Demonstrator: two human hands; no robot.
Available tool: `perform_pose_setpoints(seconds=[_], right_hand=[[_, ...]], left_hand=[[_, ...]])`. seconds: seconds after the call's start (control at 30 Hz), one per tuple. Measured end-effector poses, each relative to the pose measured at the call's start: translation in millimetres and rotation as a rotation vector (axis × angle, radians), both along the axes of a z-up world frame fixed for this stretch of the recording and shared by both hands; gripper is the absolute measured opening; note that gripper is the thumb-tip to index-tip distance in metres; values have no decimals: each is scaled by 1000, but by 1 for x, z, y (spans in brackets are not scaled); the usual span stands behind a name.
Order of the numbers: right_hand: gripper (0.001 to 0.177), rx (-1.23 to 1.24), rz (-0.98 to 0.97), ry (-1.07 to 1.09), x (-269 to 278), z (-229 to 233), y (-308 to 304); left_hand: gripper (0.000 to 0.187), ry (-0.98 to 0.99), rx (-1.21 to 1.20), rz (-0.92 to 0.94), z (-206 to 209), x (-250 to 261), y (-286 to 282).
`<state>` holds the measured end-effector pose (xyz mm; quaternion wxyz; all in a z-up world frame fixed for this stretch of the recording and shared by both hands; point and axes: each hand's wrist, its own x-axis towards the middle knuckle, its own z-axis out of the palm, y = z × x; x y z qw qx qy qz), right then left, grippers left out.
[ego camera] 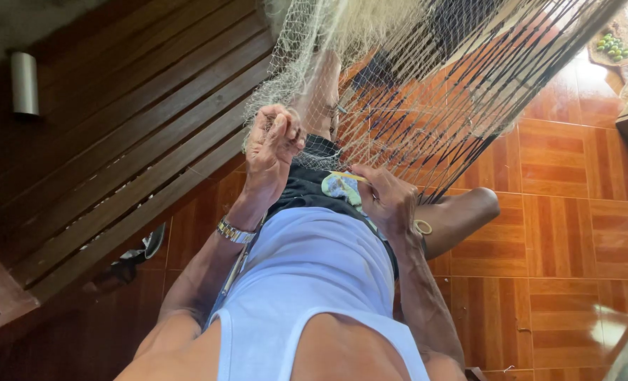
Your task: Repairing a fishing net by threading line through the mesh and tying knots using a shuttle and scissors
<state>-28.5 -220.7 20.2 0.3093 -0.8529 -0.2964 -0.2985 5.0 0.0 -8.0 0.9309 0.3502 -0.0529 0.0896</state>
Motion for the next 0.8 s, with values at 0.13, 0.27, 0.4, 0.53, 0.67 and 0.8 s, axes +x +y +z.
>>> perform_pose_setpoints(seconds=[0.13,0.27,0.4,0.53,0.67,0.8], right_hand=[[17,32,13,2,-1,3,2],[19,49,3,28,-2,3,0],[20,85,4,41,-2,-2,-2],[18,79,-2,34,0,-2,-1],[16,105,-2,52,-1,-1,0],[16,114,-1,65,-3,-1,1]], left_hand=[[20,9,12,-38,10,-4,1],[15,-31,118,-19,-4,-3,-2],[10,-17,174,18,-2,-6,-2],[8,-95,201,13,11,-8,-3],[8,-111,373,38,17,-11,-2],[8,-118,403,26,19,-13,0]])
